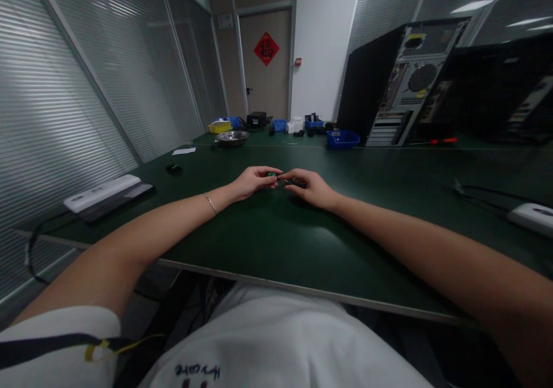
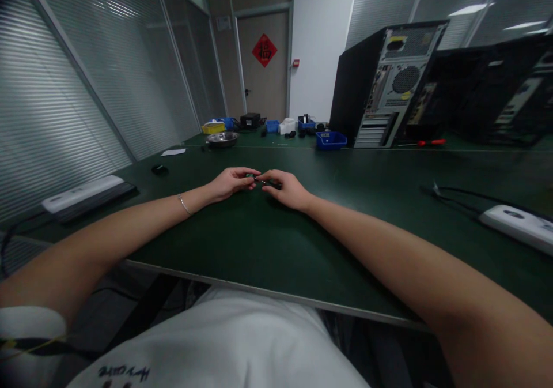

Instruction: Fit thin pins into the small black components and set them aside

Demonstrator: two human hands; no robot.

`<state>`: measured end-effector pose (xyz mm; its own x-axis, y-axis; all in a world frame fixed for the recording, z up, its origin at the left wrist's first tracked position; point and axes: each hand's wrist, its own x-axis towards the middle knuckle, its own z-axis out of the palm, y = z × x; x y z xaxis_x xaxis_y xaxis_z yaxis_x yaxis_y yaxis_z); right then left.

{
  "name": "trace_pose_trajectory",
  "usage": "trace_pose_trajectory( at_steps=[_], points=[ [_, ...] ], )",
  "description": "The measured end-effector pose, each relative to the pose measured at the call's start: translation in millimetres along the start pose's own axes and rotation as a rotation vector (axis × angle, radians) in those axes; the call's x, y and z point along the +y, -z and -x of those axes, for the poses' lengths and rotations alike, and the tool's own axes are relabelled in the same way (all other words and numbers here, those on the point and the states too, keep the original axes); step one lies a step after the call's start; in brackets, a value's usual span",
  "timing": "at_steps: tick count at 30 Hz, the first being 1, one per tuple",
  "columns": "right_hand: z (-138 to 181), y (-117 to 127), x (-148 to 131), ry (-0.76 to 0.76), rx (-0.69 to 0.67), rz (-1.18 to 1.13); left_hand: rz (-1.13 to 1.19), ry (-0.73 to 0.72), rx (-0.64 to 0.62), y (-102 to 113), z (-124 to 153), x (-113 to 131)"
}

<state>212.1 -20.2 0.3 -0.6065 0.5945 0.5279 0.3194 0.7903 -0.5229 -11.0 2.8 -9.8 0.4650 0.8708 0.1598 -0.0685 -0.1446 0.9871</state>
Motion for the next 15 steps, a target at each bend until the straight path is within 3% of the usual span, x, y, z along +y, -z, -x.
trace_pose_trajectory(
  at_steps=[9, 15],
  points=[
    [-1.2, -2.4, 3.8, -0.029, 0.022, 0.000, 0.152, 0.011, -0.022, -7.3, 2.3, 8.3],
    [-2.0, -3.3, 5.3, -0.039, 0.020, 0.007, 0.211, 0.003, 0.156, 0.1, -2.8, 2.7]
  ],
)
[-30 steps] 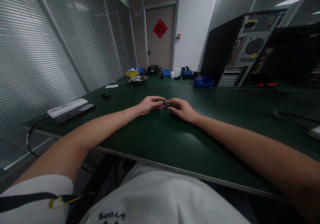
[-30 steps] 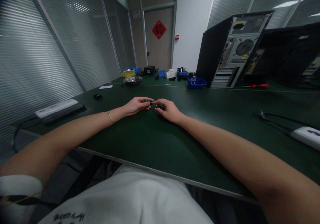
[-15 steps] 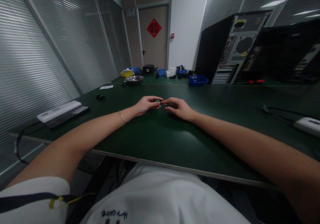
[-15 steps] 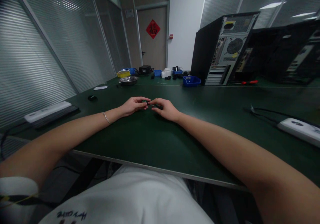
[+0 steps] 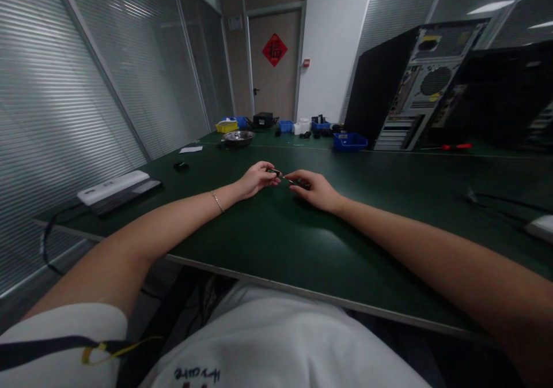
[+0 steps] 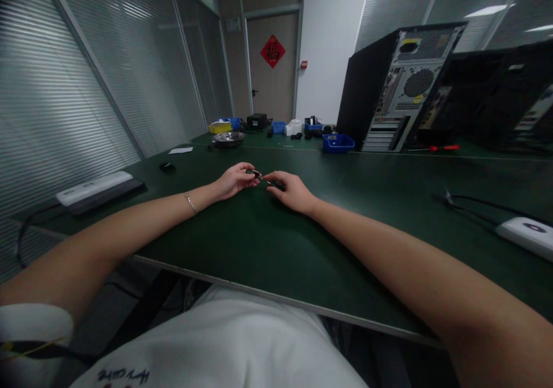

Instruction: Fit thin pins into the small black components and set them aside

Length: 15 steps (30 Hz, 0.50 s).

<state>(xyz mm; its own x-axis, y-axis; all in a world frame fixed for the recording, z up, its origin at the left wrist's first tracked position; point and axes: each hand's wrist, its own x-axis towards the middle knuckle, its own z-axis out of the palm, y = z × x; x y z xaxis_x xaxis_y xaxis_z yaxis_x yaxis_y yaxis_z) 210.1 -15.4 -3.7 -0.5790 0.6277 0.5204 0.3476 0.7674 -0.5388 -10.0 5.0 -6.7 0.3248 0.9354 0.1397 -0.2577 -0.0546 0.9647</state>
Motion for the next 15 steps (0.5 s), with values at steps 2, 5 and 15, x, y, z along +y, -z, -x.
trace_pose_trajectory(
  at_steps=[2, 5, 15],
  points=[
    [-0.5, -0.3, 0.7, 0.000, -0.006, -0.008, -0.013, 0.007, 0.033, 3.3, -1.9, -1.1],
    [-1.5, -0.4, 1.0, -0.003, -0.010, -0.020, -0.051, 0.004, 0.033, 5.9, -2.8, -2.1],
    [-1.5, 1.9, -2.5, 0.017, 0.014, -0.038, -0.273, -0.041, -0.005, 6.1, -3.1, -6.1]
  ],
)
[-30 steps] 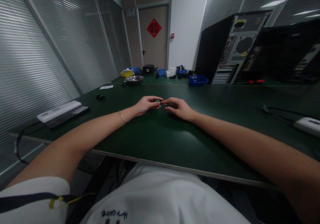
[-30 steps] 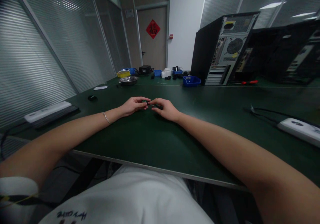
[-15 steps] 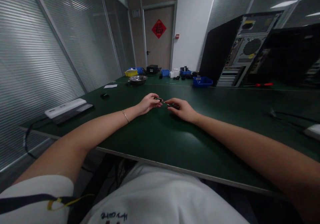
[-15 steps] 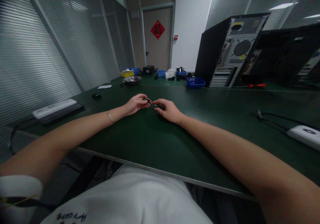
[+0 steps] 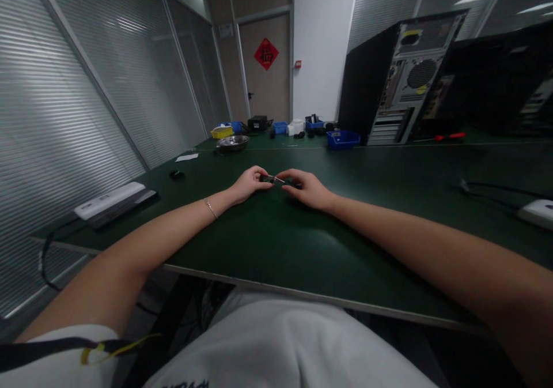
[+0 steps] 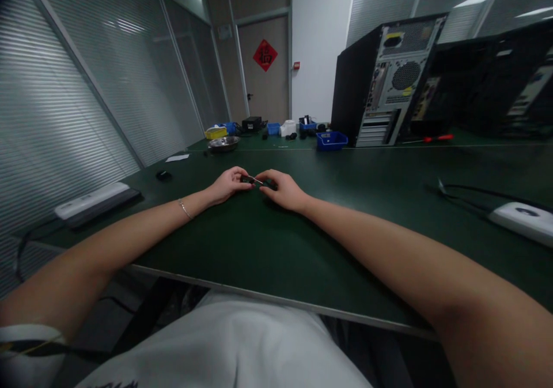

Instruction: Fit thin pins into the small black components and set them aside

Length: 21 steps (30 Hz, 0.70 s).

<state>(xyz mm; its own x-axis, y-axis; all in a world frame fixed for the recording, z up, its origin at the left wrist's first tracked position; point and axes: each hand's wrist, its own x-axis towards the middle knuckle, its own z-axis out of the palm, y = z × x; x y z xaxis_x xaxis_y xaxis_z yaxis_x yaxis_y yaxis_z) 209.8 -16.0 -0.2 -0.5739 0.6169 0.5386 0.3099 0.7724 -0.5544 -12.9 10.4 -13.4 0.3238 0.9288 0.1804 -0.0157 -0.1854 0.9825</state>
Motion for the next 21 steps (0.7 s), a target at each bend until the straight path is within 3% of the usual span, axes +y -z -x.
trace_pose_trajectory(
  at_steps=[6, 12, 21],
  points=[
    [1.6, 0.7, -3.5, -0.010, -0.055, -0.092, -0.142, -0.043, -0.066, -2.6, 2.7, 3.3],
    [2.2, 0.2, -2.2, -0.056, -0.071, -0.091, -0.130, -0.084, -0.110, -4.6, 4.3, 5.0],
    [4.0, 0.0, -1.8, -0.062, -0.072, -0.115, -0.145, -0.038, -0.061, -3.6, 2.6, 2.0]
  ],
)
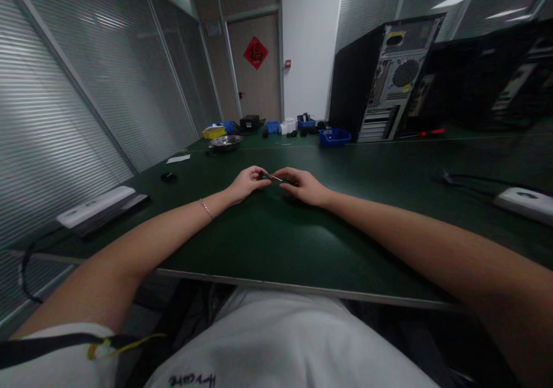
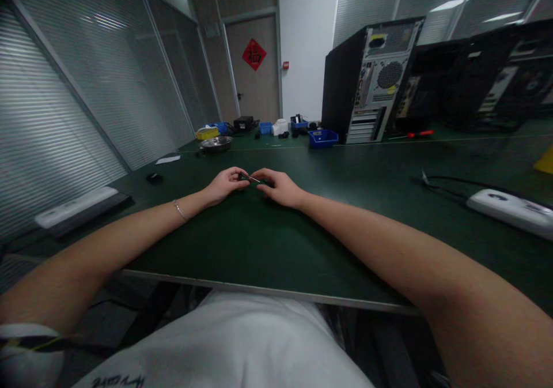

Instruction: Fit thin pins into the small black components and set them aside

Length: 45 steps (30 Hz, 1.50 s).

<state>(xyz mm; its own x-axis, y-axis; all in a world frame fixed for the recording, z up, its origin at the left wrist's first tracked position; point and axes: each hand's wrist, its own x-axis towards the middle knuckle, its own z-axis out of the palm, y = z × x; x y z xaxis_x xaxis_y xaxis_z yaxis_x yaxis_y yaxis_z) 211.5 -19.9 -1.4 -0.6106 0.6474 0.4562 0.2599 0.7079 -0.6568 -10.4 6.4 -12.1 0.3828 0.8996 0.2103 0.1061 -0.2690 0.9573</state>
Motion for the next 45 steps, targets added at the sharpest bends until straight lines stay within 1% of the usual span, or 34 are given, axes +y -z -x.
trace_pose_trajectory(
  at_steps=[4, 9, 12, 19, 25, 34, 41, 45],
  points=[
    [1.3, 0.1, -0.5, 0.014, 0.019, 0.024, -0.003, -0.044, -0.008, -1.3, -0.8, -1.2],
    [1.8, -0.3, -1.1, -0.009, 0.022, 0.021, -0.019, -0.083, -0.029, -2.0, 0.6, 1.4],
    [1.4, -0.3, -1.4, 0.003, 0.051, 0.051, -0.039, -0.098, -0.038, -1.3, 0.5, 2.0],
    [-0.7, -0.5, 4.1, 0.016, 0.108, 0.100, -0.011, -0.088, -0.038, -0.8, -1.7, 0.5],
    [-3.9, 0.0, 7.8, 0.072, 0.136, 0.123, -0.077, -0.062, -0.021, 0.0, -0.8, 0.7],
    [-5.8, -0.4, 10.3, 0.058, 0.177, 0.189, 0.135, -0.061, -0.037, -2.3, -0.7, 0.8],
    [-4.8, -1.0, 8.8, 0.109, 0.166, 0.254, 0.136, -0.068, -0.083, 0.4, 0.6, 2.3],
    [-3.8, -1.0, 7.8, 0.112, 0.168, 0.274, 0.131, -0.077, -0.086, 1.1, 0.3, 1.3]
  ],
)
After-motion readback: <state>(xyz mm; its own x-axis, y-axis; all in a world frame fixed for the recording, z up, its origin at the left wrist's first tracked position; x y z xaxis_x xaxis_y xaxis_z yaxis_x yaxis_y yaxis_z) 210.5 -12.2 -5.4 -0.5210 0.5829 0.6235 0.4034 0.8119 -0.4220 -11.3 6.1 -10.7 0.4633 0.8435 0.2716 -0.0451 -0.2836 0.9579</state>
